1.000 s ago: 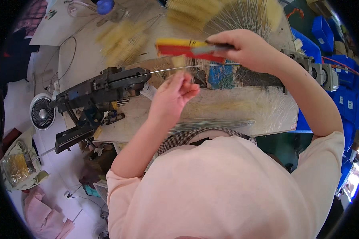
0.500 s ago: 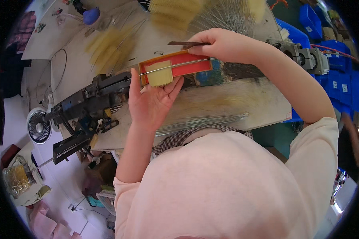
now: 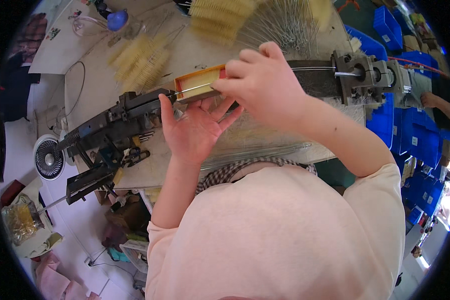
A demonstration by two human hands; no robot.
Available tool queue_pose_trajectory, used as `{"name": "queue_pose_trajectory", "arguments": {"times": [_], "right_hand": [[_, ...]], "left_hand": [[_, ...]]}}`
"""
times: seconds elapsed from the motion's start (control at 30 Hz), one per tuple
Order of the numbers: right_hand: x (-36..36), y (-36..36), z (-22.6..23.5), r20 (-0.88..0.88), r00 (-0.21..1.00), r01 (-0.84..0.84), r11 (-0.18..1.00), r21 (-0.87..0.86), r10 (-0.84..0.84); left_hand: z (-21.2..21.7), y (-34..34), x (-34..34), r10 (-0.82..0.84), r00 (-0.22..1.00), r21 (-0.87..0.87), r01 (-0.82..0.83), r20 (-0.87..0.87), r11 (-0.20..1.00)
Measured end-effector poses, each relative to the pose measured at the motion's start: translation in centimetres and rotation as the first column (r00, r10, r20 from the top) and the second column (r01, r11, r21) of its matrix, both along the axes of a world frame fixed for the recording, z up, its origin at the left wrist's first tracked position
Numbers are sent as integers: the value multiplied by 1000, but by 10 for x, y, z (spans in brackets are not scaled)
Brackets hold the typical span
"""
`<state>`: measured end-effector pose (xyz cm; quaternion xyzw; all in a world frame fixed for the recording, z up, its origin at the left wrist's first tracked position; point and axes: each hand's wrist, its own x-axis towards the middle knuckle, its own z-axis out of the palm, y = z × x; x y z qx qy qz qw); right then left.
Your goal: The person manufactures wire brushes by loading bristles between metal wires inside a fixture, smoothing the fibers with a metal tool, and using a machine to twist the wires into brushes.
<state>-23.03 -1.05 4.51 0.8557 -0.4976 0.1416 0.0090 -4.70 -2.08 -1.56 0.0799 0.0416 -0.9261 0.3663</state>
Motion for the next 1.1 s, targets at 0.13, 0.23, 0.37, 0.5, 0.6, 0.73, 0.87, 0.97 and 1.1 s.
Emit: {"name": "queue_pose_trajectory", "arguments": {"times": [0.13, 0.23, 0.37, 0.5, 0.6, 0.73, 0.87, 0.97, 1.1], "right_hand": [[-10, -15, 8, 101, 994, -28, 998, -48, 33], [-24, -18, 10, -59, 996, -62, 998, 29, 63], [-33, -19, 13, -107, 993, -40, 998, 55, 46], [-26, -21, 16, -101, 991, -78, 990, 118, 90], [-38, -23, 19, -142, 986, -61, 976, 208, 92], [-17, -27, 13, -34, 995, -99, 995, -10, 99], [0, -29, 14, -235, 956, -179, 984, 21, 179], [-6, -34, 12, -144, 973, -178, 984, 20, 179], [-20, -31, 15, -118, 983, -135, 988, 70, 143]], "left_hand": [[8, -2, -3, 5, 997, -51, -1, 83, 999], [11, -4, -3, 27, 988, -52, -19, 155, 998], [15, -4, -4, 22, 974, -70, -6, 224, 998], [13, -4, -2, 49, 964, -74, -31, 261, 997], [13, -5, -6, 33, 965, -70, -15, 261, 997], [11, -4, -6, 34, 962, -98, -8, 271, 995], [10, -5, -4, 56, 952, -107, -24, 301, 994], [11, -4, -6, 65, 949, -125, -27, 308, 992], [11, -4, -9, 69, 945, -150, -22, 319, 988]]}}
